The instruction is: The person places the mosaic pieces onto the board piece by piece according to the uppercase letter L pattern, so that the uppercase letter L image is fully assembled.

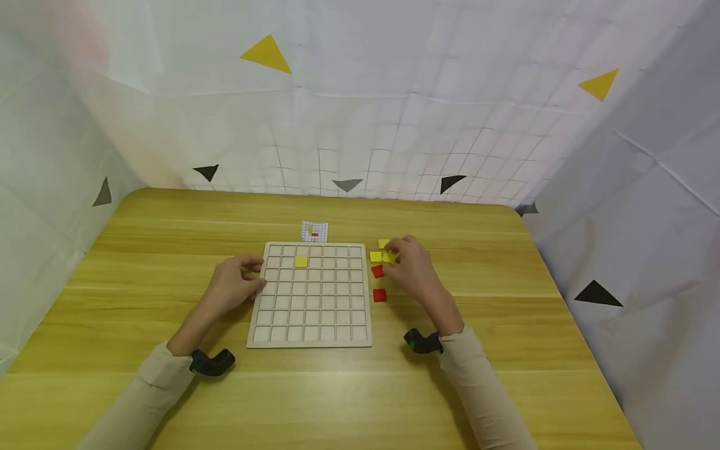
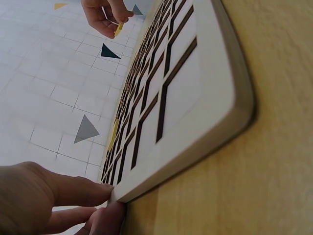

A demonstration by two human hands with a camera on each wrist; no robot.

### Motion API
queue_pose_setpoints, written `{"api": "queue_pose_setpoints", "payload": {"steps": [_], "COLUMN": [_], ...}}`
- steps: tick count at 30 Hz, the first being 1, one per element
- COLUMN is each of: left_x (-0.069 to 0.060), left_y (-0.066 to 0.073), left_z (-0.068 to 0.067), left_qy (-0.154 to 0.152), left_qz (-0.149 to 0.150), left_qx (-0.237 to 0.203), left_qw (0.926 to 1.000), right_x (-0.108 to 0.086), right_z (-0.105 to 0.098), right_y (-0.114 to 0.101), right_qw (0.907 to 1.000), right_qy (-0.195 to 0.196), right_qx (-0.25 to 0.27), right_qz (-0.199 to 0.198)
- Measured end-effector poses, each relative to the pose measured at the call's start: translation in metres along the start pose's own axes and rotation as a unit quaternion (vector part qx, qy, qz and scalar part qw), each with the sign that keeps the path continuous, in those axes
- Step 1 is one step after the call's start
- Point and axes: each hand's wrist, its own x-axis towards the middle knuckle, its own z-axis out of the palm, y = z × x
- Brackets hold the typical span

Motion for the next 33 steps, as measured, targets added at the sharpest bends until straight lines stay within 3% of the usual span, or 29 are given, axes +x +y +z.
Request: {"api": "queue_pose_setpoints", "payload": {"steps": [33], "left_x": [-0.002], "left_y": [0.001], "left_z": [0.000], "left_qy": [0.001], "left_qz": [0.003], "left_qx": [0.003], "left_qw": [1.0000], "right_x": [0.011], "right_z": [0.043], "right_y": [-0.055], "right_qw": [0.9968], "right_qy": [-0.048], "right_qx": [0.025], "right_qz": [-0.059]}}
